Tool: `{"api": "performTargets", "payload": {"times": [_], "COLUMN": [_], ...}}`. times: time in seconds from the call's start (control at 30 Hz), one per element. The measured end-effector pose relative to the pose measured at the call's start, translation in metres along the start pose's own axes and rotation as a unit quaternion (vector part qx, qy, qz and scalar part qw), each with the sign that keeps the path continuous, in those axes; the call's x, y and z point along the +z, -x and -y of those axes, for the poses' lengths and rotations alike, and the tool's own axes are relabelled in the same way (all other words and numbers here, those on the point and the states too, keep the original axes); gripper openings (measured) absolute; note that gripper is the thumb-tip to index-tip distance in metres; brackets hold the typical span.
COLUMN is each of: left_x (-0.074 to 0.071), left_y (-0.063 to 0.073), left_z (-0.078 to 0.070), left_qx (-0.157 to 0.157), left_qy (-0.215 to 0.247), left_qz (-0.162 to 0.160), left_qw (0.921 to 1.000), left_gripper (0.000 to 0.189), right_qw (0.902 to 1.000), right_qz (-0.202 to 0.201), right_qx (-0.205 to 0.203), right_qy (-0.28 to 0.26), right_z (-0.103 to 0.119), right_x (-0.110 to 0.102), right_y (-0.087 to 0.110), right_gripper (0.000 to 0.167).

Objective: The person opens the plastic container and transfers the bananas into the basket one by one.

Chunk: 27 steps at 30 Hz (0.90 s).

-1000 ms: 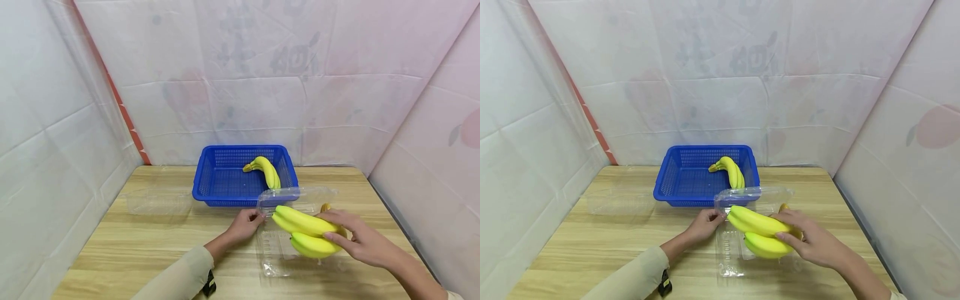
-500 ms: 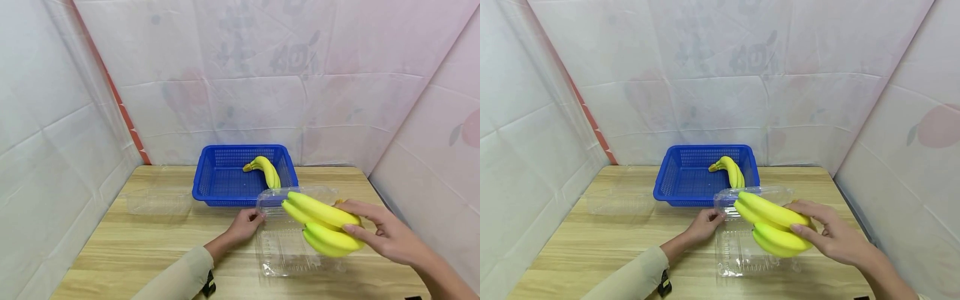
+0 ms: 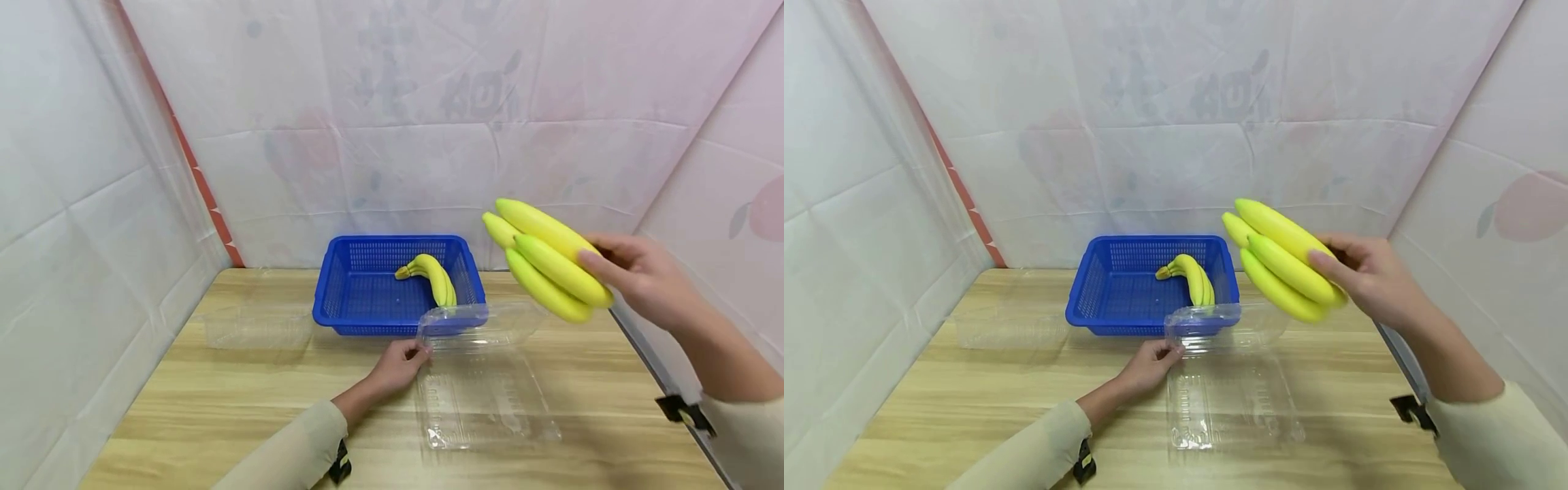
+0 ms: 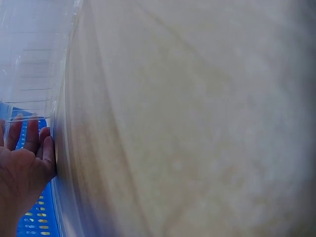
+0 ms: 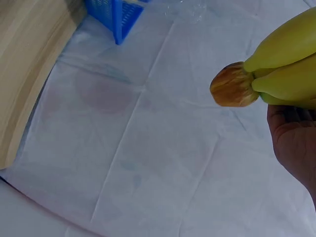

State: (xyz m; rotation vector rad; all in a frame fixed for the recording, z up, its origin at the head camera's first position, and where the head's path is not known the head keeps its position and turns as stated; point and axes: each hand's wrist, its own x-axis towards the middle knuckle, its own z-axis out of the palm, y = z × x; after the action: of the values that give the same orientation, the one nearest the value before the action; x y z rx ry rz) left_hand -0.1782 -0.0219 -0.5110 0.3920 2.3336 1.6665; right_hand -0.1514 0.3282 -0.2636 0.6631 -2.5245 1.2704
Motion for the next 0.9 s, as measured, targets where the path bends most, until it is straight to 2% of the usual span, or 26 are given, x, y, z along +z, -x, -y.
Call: {"api": "performTargets", "payload": {"times": [0.07,0.17,0.3,0.43,0.63,0.8,0.9], "left_x": [-0.001,-0.002,-0.001,-0.001,-0.003,-0.007,-0.008], "left_y": [-0.001,-0.002,-0.002,0.000,0.001,0.002,0.002], "left_z": [0.000,0.001,0.000,0.000,-0.001,0.001,0.002], "left_qx": [0.002,0.006,0.010,0.009,0.007,-0.002,-0.005], "left_qy": [-0.005,-0.012,-0.019,-0.016,0.013,0.064,0.079], "left_qz": [-0.001,0.000,0.004,0.008,0.016,0.031,0.036], "left_qw": [1.0000,0.9999,0.9998,0.9998,0.9998,0.9974,0.9962], "left_gripper": [0.033,0.034,0.036,0.036,0.032,0.027,0.026], "right_qw": [0.9973,0.9906,0.9805,0.9707,0.9554,0.9486,0.9449], "right_qz": [0.019,0.062,0.129,0.178,0.241,0.265,0.275], "right_qx": [0.053,0.102,0.130,0.146,0.165,0.169,0.173], "right_qy": [0.047,0.066,0.071,0.068,0.048,0.035,0.035], "right_z": [0.002,0.000,-0.011,-0.028,-0.043,-0.058,-0.064], "right_x": [0.003,0.012,0.026,0.044,0.070,0.091,0.100], "right_y": [-0.022,-0.052,-0.087,-0.115,-0.137,-0.146,-0.150], "right_gripper": [0.025,0.033,0.046,0.049,0.052,0.051,0.052]}}
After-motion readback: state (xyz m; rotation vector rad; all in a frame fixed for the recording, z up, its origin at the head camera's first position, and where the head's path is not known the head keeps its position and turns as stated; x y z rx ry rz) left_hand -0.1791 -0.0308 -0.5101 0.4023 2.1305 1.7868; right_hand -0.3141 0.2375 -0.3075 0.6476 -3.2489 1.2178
